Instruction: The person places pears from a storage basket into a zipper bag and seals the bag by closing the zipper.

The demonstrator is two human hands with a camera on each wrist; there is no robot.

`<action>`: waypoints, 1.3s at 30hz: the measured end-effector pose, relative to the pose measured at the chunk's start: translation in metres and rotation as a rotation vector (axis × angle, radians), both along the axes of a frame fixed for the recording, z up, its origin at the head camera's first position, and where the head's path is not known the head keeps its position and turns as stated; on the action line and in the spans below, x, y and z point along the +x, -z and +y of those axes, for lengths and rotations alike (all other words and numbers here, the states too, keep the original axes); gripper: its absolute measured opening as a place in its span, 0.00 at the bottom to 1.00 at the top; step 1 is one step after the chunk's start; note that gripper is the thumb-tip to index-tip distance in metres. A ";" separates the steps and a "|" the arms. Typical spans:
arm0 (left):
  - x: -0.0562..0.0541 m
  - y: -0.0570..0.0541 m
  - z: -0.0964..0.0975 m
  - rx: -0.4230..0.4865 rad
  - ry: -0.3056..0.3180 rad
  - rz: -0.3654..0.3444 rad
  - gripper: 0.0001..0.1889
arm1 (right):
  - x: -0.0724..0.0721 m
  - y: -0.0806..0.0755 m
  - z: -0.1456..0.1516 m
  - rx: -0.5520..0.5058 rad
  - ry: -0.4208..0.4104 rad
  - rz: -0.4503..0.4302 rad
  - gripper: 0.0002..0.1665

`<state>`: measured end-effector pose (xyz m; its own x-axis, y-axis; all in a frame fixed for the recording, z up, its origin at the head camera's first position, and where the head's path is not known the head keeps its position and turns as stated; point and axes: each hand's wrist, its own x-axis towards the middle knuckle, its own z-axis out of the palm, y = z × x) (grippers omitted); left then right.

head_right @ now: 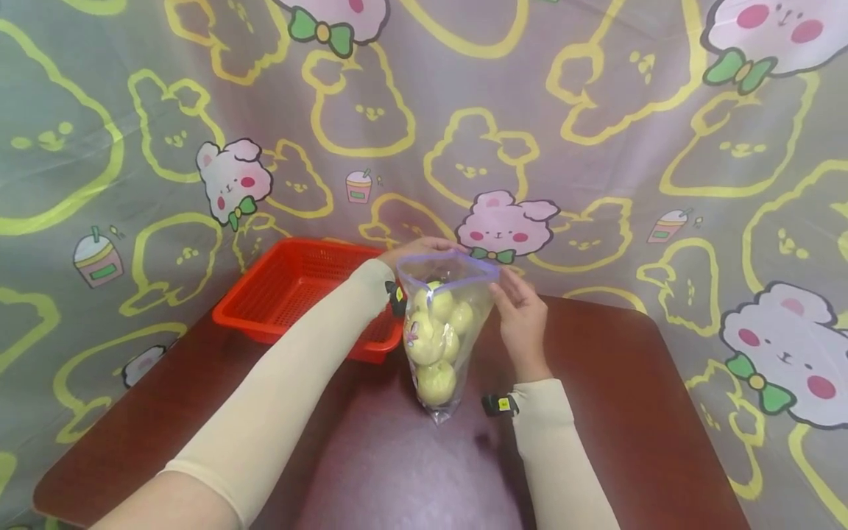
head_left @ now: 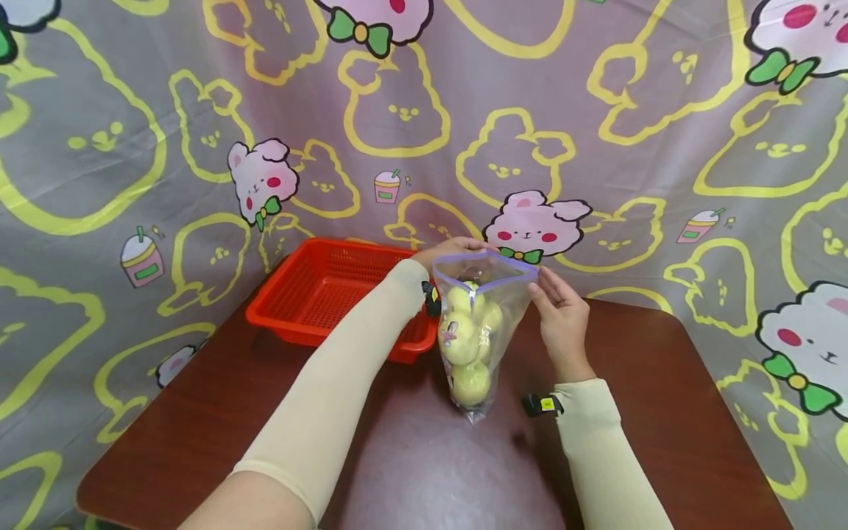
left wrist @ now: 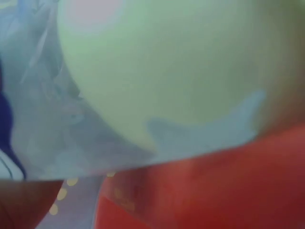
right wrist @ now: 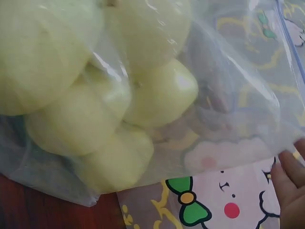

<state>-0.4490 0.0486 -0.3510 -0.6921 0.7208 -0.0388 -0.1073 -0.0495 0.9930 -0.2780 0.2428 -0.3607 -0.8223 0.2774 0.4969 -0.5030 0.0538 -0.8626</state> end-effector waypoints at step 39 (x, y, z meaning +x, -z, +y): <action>0.003 -0.010 0.002 0.026 -0.196 0.070 0.15 | 0.037 0.024 -0.107 0.267 0.252 0.505 0.16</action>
<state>-0.4462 0.0502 -0.3411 -0.8192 0.5726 0.0313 -0.0240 -0.0889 0.9958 -0.2405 0.1353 -0.3851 -0.3928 0.2446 0.8865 -0.7891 0.4054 -0.4615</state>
